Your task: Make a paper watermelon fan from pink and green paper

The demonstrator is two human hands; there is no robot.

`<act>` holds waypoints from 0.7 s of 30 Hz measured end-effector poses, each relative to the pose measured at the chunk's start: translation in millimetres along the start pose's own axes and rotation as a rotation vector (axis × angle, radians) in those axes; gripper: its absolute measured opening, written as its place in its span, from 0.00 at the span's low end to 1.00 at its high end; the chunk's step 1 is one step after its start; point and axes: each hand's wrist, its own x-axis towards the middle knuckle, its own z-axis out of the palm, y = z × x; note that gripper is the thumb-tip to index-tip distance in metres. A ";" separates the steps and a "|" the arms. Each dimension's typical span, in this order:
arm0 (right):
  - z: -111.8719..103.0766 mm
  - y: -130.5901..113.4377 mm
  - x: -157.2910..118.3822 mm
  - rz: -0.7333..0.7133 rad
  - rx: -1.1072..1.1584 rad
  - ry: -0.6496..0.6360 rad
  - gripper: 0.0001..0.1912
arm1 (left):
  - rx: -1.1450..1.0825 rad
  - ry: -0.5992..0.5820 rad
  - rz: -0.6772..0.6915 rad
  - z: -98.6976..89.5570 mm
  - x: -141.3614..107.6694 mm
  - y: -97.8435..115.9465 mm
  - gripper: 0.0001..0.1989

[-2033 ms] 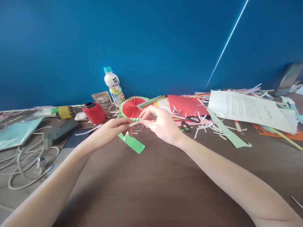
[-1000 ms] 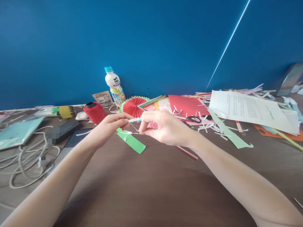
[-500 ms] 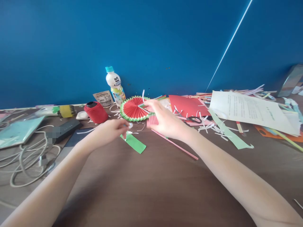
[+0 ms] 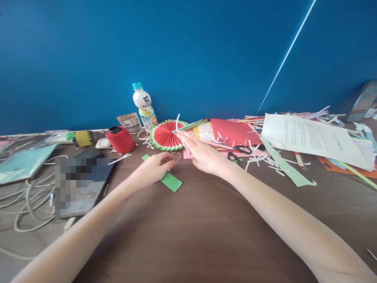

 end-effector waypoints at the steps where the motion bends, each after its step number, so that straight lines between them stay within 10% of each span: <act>1: 1.4 0.0 0.3 -0.006 0.007 0.013 0.43 | -0.154 -0.021 -0.031 7.7 0.7 -1.2 0.14; 8: 5.8 -2.2 2.5 0.013 0.050 0.055 0.44 | -1.062 -0.102 -0.248 40.8 0.1 -2.8 0.25; 21: -4.3 31.5 -4.5 0.437 0.141 0.182 0.33 | -1.225 -0.209 -0.196 43.9 3.8 -1.1 0.34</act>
